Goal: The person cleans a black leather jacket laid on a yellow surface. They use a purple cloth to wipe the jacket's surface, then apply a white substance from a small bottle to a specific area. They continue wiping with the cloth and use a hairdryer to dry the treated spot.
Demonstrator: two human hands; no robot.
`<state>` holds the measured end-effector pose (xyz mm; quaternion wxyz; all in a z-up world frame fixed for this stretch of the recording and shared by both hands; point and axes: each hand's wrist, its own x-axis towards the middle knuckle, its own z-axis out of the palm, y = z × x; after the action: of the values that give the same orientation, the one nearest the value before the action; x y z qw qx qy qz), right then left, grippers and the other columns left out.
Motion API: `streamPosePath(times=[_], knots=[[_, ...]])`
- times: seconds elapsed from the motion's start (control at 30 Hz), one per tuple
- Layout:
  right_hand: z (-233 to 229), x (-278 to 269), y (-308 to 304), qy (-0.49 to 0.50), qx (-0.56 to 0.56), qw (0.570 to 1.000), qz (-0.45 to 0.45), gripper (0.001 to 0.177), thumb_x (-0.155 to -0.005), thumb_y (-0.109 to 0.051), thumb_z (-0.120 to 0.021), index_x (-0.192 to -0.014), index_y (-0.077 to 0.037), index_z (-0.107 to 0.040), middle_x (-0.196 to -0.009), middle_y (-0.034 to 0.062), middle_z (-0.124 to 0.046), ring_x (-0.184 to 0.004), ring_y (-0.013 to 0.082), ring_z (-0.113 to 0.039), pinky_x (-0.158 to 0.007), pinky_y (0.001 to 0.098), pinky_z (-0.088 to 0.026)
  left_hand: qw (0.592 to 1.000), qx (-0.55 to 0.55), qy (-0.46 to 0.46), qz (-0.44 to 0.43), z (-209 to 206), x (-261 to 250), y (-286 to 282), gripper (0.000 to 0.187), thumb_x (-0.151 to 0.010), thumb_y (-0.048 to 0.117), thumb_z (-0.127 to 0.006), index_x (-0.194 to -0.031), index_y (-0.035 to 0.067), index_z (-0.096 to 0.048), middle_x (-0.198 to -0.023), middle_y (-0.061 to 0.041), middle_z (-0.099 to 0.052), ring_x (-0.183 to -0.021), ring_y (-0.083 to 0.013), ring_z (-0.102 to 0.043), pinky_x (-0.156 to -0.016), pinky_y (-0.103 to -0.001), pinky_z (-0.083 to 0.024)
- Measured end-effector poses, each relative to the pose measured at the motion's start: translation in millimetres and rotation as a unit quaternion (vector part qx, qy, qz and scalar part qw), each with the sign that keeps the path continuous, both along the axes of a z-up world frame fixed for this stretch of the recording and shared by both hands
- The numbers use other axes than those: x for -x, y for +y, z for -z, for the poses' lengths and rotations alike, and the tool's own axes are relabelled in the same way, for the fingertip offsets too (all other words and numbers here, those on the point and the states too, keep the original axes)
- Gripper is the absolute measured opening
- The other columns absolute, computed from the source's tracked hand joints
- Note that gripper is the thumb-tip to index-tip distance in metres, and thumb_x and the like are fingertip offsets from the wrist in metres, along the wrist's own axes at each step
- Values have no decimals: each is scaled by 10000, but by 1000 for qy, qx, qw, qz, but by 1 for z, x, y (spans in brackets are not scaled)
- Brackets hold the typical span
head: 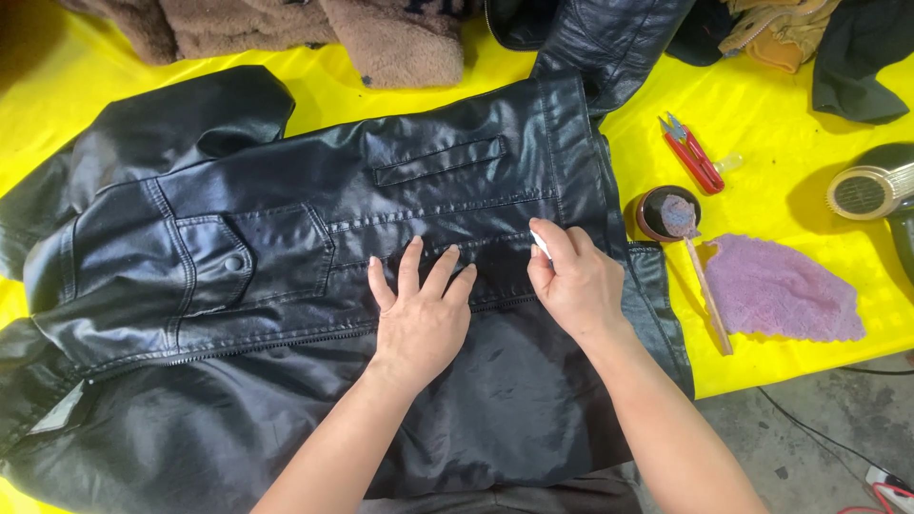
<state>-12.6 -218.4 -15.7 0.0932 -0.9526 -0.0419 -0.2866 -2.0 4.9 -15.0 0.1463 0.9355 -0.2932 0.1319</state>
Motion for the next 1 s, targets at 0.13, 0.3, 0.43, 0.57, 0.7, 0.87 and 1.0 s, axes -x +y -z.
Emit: streamPosePath(times=[0.13, 0.3, 0.43, 0.57, 0.7, 0.87, 1.0], knots=[[-10, 2, -10, 3, 14, 999, 37, 346, -1004, -324, -625, -1342, -245, -624, -808, 64, -623, -635, 280, -684, -555, 397, -588, 1000, 0, -8, 5, -1, 0, 0, 364, -835, 125, -699, -1190, 194, -730, -1306, -111, -624, -1405, -448, -351, -1024, -790, -83], [-5, 8, -28, 16, 25, 998, 63, 330, -993, -289, -638, -1320, -247, -640, -800, 64, -615, -651, 249, -684, -591, 357, -604, 1000, -7, -22, -5, 1, -1, -2, 349, -834, 113, -699, -1170, 202, -741, -1285, -101, -634, -1408, -433, -364, -1038, -786, -65], [-12, 8, -24, 6, 2, 998, 68, 355, -1007, -275, -626, -1359, -228, -614, -819, 79, -618, -680, 263, -687, -611, 371, -604, 1000, -6, -26, -8, -2, -1, -2, 338, -834, 105, -703, -1153, 207, -750, -1270, -98, -643, -1402, -425, -377, -1040, -783, -64], [-7, 6, -33, 22, 9, 996, 83, 341, -1002, -291, -640, -1338, -235, -628, -809, 76, -632, -673, 258, -690, -607, 368, -602, 999, -7, -34, -9, -3, -1, -2, 335, -830, 105, -708, -1147, 204, -751, -1258, -92, -647, -1399, -422, -381, -1037, -782, -69], [-18, 7, -31, -13, -2, 997, 78, 347, -1025, -249, -613, -1368, -201, -605, -843, 104, -623, -683, 296, -688, -622, 379, -602, 999, -8, -35, -9, -4, -1, -3, 334, -823, 103, -713, -1137, 208, -756, -1249, -89, -649, -1397, -420, -382, -1035, -781, -65], [-6, 5, -33, -18, 15, 996, 82, 338, -1001, -275, -644, -1336, -225, -626, -819, 79, -623, -660, 276, -689, -604, 374, -600, 1000, -1, -31, -4, -1, -1, -2, 342, -823, 94, -701, -1144, 202, -751, -1259, -99, -646, -1404, -431, -374, -1033, -789, -60], [-13, 4, -22, -33, 6, 997, 74, 351, -1003, -291, -636, -1350, -232, -640, -826, 70, -611, -664, 288, -689, -593, 396, -595, 999, 5, -39, -8, -2, -1, -3, 343, -813, 81, -708, -1130, 203, -759, -1244, -102, -655, -1393, -433, -394, -1031, -790, -79]])
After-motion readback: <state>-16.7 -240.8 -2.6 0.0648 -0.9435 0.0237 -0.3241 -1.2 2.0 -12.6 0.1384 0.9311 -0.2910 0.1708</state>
